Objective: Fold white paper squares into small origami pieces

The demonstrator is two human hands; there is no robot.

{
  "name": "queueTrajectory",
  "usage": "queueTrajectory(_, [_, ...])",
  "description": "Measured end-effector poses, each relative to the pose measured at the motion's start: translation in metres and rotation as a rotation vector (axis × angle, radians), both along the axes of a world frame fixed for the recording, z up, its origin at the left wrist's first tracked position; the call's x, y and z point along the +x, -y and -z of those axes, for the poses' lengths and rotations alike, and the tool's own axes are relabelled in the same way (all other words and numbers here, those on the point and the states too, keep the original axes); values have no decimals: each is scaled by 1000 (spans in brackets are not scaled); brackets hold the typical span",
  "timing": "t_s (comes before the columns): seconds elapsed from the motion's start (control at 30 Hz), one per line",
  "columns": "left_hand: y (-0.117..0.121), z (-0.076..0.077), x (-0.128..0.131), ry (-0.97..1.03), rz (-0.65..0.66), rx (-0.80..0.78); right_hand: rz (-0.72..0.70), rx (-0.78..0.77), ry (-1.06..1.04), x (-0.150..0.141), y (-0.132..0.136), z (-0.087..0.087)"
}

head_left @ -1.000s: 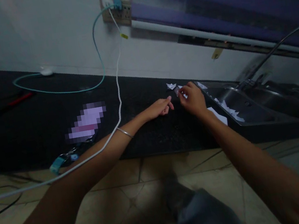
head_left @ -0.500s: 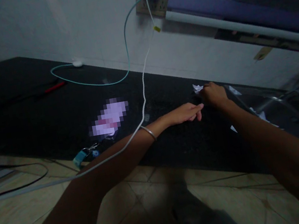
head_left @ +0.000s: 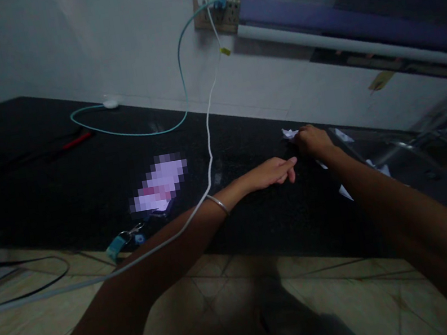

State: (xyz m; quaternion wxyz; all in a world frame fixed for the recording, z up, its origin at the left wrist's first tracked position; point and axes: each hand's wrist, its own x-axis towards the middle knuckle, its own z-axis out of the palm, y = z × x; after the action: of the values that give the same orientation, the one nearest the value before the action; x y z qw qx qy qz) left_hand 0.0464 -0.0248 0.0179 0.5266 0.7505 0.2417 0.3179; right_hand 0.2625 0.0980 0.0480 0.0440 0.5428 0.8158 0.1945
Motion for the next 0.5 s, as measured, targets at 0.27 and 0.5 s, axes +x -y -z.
queueTrajectory(0.27, [-1,1,0,-21,0,-12,-1,-35,38,-9,-2,-4])
queueTrajectory(0.5, [-3,3,-1,-1,17,21,-110,6,-44,-4,5,-39])
